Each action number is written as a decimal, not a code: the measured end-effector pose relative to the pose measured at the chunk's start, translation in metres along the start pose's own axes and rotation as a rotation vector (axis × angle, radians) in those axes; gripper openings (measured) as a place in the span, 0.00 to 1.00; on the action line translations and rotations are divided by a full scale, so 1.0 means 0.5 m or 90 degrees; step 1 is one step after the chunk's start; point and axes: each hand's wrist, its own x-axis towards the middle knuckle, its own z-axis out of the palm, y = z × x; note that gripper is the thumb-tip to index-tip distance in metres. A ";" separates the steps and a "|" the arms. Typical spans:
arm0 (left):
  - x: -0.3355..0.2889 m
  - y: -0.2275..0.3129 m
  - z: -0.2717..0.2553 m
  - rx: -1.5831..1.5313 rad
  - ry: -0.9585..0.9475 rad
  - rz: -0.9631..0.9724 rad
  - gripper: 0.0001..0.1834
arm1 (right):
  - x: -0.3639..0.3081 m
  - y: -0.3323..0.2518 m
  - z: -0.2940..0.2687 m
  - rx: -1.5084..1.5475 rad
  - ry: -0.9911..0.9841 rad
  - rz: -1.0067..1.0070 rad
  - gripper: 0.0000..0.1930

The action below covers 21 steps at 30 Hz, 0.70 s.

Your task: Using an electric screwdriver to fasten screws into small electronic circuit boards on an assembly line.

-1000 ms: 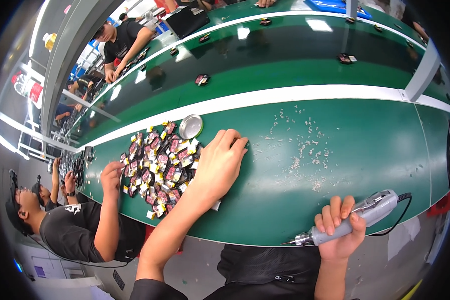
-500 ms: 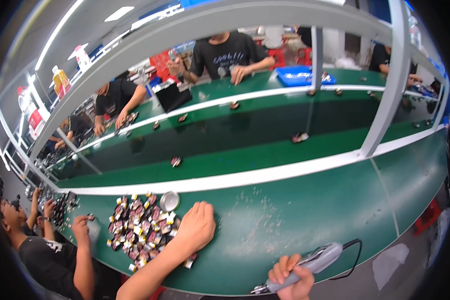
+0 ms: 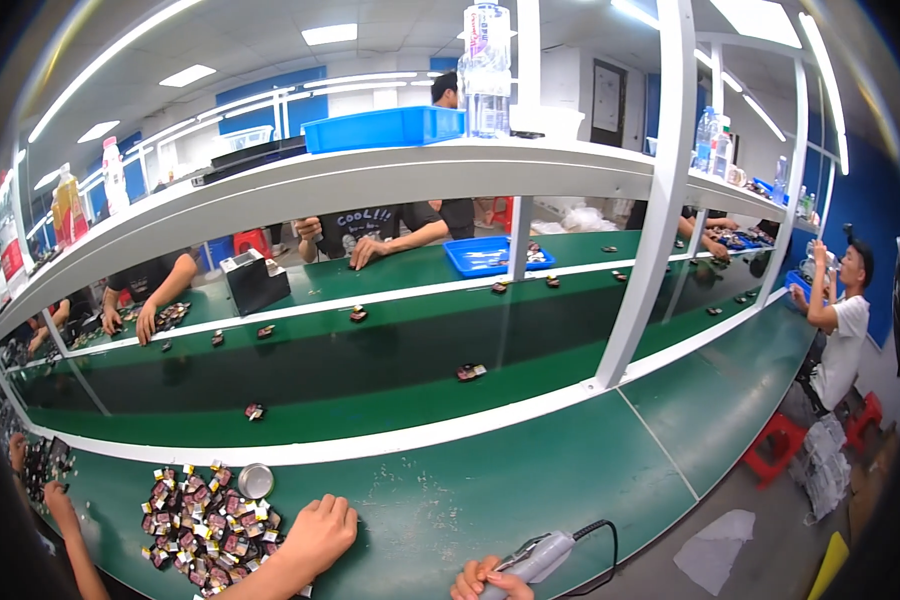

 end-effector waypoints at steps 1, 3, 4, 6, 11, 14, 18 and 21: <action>0.003 -0.003 0.002 0.014 -0.007 0.018 0.06 | -0.001 0.000 0.001 -0.002 -0.002 0.001 0.07; 0.007 -0.006 0.008 -0.006 0.012 0.018 0.06 | -0.005 0.000 -0.001 -0.010 -0.006 -0.002 0.08; 0.007 -0.008 0.014 -0.021 0.026 0.014 0.07 | -0.006 0.000 -0.001 -0.009 -0.002 -0.006 0.08; 0.006 -0.010 0.027 -0.053 0.037 -0.013 0.08 | -0.004 -0.003 -0.001 -0.009 -0.015 -0.013 0.08; 0.002 -0.013 0.020 -0.155 0.057 -0.143 0.06 | 0.008 -0.005 0.003 0.006 -0.014 -0.003 0.08; 0.022 0.006 -0.007 -0.194 0.064 -0.122 0.05 | 0.006 -0.012 0.001 -0.009 -0.016 -0.010 0.07; 0.025 0.021 0.004 -0.147 0.081 -0.061 0.06 | 0.005 -0.009 -0.003 0.015 -0.005 -0.001 0.06; 0.025 0.023 0.012 -0.071 0.047 0.001 0.06 | -0.001 -0.006 -0.004 0.014 -0.016 0.002 0.06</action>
